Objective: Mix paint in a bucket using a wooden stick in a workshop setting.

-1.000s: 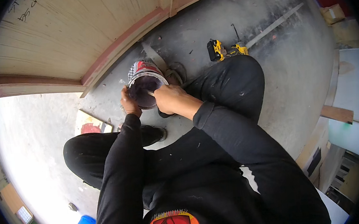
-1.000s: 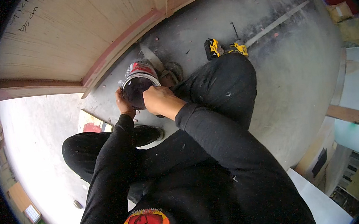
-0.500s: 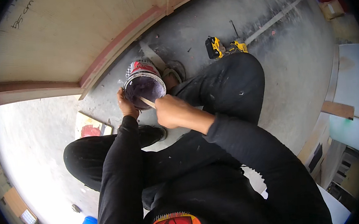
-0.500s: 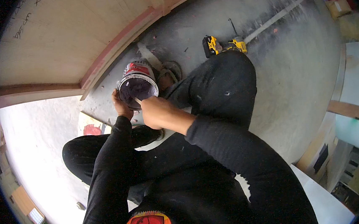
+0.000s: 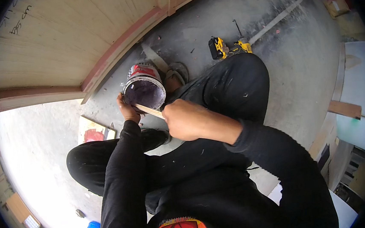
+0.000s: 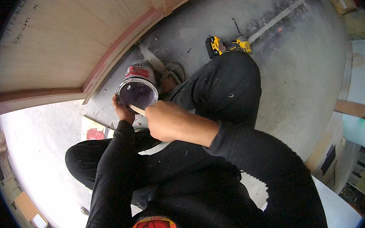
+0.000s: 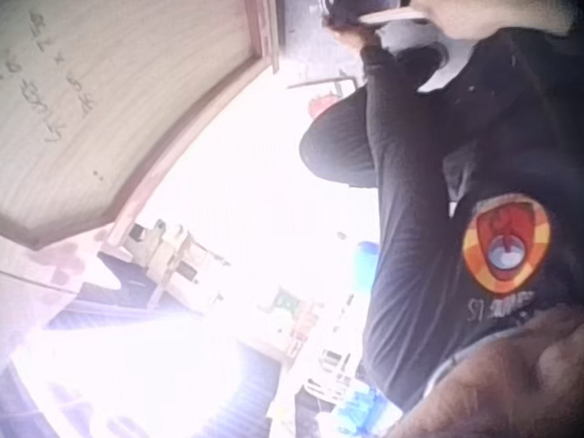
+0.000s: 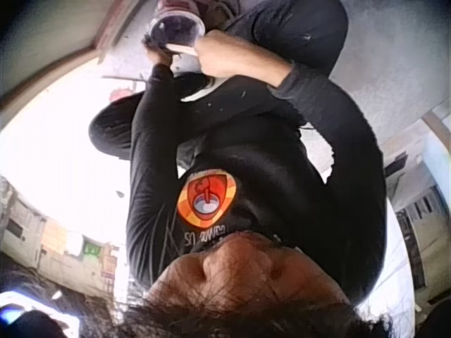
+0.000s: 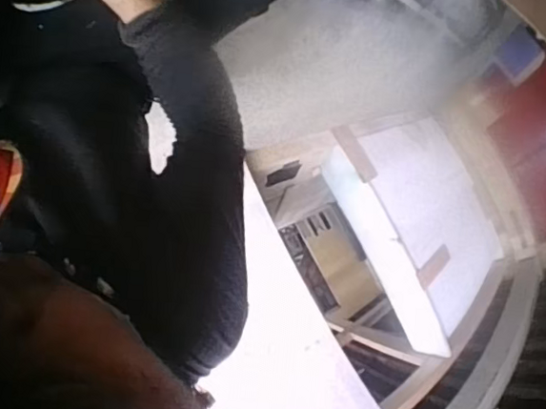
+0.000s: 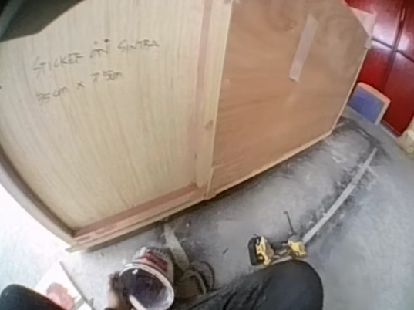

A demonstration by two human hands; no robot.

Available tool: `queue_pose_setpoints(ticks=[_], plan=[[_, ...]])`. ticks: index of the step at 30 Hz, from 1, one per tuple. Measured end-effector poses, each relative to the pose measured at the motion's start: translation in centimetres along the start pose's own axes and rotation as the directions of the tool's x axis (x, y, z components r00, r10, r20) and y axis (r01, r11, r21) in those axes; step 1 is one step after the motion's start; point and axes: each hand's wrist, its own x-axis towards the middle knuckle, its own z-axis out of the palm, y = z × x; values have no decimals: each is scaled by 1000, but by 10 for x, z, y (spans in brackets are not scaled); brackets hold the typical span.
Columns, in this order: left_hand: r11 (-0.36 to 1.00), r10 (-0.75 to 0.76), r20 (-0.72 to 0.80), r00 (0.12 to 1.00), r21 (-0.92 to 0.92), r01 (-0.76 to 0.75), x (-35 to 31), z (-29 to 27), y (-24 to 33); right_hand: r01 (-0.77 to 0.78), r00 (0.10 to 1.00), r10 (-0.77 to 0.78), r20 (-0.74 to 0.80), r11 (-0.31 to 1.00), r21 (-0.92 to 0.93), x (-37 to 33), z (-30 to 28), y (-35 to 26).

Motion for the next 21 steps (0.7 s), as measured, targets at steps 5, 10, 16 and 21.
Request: queue_pose_setpoints(ticks=[5,10,16,21], plan=[[999,4,42,999,-45,-2,-10,15,-1,-20,992,25,-122,999,43,27,40,6],[977,98,-4,995,192,-95,-13,34,-21,-45,971,43,-236,999,-3,60,58,28],[985,141,-75,987,112,-133,-4,12,-6,108,990,-115,-79,990,-92,-23,8,-11],[989,86,-41,995,125,-80,6,7,-19,113,981,-127,-147,989,-96,-21,19,-8]])
